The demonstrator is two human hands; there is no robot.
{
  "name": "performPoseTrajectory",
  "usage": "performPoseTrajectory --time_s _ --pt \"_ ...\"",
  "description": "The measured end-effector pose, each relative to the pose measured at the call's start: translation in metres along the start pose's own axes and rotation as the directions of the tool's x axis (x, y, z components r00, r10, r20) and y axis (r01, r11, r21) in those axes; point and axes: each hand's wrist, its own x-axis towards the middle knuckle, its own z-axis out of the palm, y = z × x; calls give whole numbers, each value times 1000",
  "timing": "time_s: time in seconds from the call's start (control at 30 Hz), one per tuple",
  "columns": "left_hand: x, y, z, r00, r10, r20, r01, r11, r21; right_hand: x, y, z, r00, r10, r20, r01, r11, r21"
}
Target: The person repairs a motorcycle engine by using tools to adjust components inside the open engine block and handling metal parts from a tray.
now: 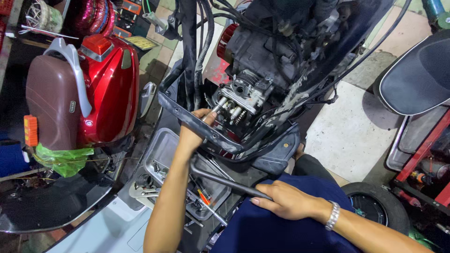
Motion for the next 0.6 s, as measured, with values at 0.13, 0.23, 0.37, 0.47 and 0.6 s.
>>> performPoseTrajectory --time_s 0.13,0.23,0.37,0.47,0.6 --pt "-17 5 14 773 630 -80 -508 690 516 -17 11 -8 999 39 -2 -39 997 -64" --pt "-2 -6 22 966 -145 -214 108 978 -177 -34 19 -13 995 -32 -91 23 995 -95" --pt "3 -8 22 963 -205 -174 209 978 2 -52 28 -18 982 80 -172 -85 996 -22" --pt "-8 -8 36 884 286 -369 -161 929 334 -59 34 -16 971 114 -213 -119 993 -11" --pt "-7 -9 38 821 444 -359 -307 873 378 -60 38 -14 966 104 -238 -107 994 3"
